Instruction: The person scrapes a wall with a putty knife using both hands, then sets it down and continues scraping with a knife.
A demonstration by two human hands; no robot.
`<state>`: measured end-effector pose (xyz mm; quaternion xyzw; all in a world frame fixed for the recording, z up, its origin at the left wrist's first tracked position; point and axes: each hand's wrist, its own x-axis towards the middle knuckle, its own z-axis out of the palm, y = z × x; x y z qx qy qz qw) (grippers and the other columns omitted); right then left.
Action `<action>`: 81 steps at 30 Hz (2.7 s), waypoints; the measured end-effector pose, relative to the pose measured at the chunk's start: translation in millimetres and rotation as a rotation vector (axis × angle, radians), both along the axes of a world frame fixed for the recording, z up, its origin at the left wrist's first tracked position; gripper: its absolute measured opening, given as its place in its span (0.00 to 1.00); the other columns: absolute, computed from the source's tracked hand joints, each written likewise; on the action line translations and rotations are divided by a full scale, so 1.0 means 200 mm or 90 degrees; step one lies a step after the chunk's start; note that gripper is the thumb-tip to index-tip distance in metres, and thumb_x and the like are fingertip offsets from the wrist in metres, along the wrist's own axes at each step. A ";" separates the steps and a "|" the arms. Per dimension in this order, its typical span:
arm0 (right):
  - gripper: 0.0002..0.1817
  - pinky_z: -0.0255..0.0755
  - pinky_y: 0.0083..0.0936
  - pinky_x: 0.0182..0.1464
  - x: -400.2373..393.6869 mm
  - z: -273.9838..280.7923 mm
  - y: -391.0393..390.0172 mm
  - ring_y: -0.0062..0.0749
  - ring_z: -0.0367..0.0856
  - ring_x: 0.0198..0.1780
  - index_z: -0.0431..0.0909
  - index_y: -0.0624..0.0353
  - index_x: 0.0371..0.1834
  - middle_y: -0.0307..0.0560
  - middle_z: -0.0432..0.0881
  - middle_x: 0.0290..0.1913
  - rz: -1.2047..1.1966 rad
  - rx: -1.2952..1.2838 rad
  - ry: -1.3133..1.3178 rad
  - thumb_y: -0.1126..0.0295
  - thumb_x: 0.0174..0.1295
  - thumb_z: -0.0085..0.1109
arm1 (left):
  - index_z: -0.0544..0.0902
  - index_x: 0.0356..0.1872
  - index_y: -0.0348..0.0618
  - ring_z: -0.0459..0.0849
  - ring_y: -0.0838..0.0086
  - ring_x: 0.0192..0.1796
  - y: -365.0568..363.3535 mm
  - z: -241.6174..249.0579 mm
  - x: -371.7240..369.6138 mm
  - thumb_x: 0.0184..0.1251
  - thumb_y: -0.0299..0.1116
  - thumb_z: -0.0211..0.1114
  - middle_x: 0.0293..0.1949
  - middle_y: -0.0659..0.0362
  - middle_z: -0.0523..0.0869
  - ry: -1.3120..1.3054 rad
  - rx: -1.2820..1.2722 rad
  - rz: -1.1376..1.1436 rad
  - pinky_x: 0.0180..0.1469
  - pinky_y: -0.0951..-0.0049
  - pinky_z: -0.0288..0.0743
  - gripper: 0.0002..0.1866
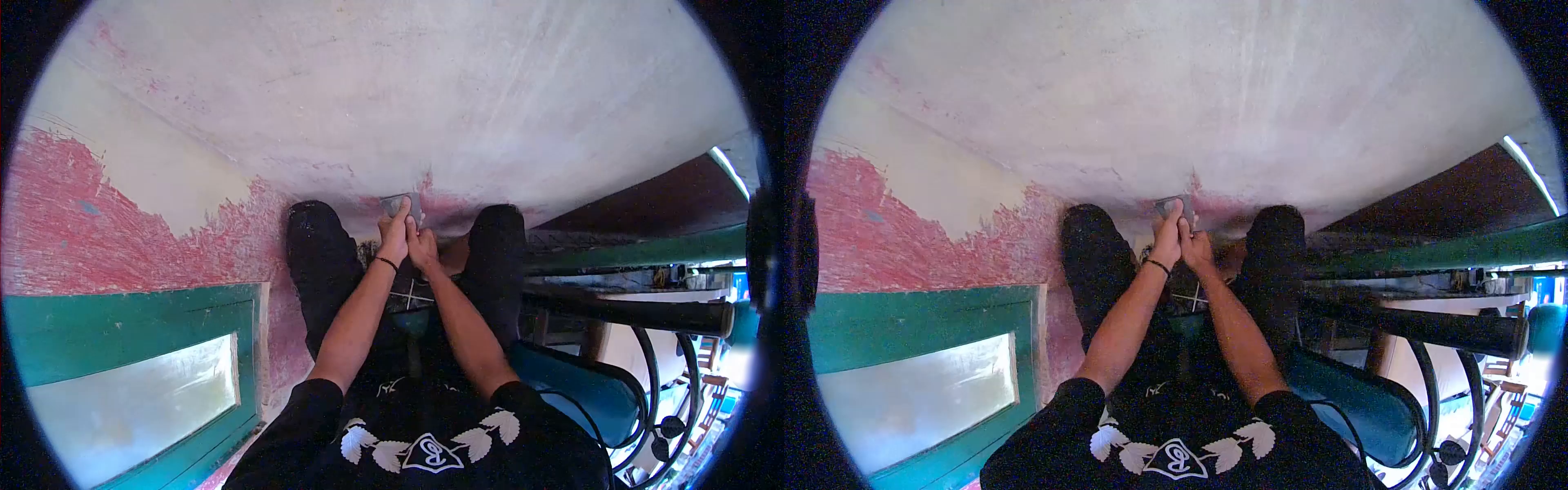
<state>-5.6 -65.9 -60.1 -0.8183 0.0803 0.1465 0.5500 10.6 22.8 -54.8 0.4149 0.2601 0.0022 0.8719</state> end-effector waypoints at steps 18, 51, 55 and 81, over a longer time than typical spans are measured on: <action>0.41 0.72 0.50 0.43 -0.05 0.15 -0.01 0.56 0.86 0.36 0.81 0.72 0.27 0.68 0.80 0.24 0.007 -0.011 0.002 0.35 0.66 0.46 | 0.80 0.43 0.44 0.87 0.66 0.29 0.00 0.08 -0.03 0.61 0.45 0.74 0.33 0.59 0.85 0.037 0.015 0.012 0.22 0.69 0.75 0.18; 0.44 0.73 0.49 0.44 -0.05 0.03 0.02 0.61 0.85 0.39 0.81 0.75 0.34 0.68 0.83 0.29 -0.021 -0.042 -0.044 0.34 0.67 0.43 | 0.80 0.43 0.38 0.86 0.65 0.29 -0.01 0.15 -0.02 0.62 0.37 0.74 0.36 0.58 0.84 0.012 -0.017 0.058 0.26 0.67 0.82 0.16; 0.45 0.73 0.49 0.44 -0.03 0.04 0.01 0.61 0.85 0.38 0.81 0.76 0.31 0.70 0.83 0.28 0.008 -0.004 0.000 0.33 0.67 0.43 | 0.80 0.43 0.38 0.86 0.65 0.29 -0.02 0.11 -0.02 0.61 0.37 0.74 0.37 0.57 0.85 0.011 -0.007 0.072 0.26 0.68 0.82 0.16; 0.40 0.75 0.47 0.42 -0.03 -0.08 -0.04 0.57 0.86 0.34 0.82 0.70 0.25 0.66 0.81 0.23 -0.024 -0.041 0.039 0.35 0.64 0.49 | 0.79 0.34 0.48 0.78 0.76 0.23 -0.02 -0.27 0.04 0.60 0.43 0.75 0.25 0.66 0.80 0.066 -0.067 -0.007 0.24 0.72 0.73 0.14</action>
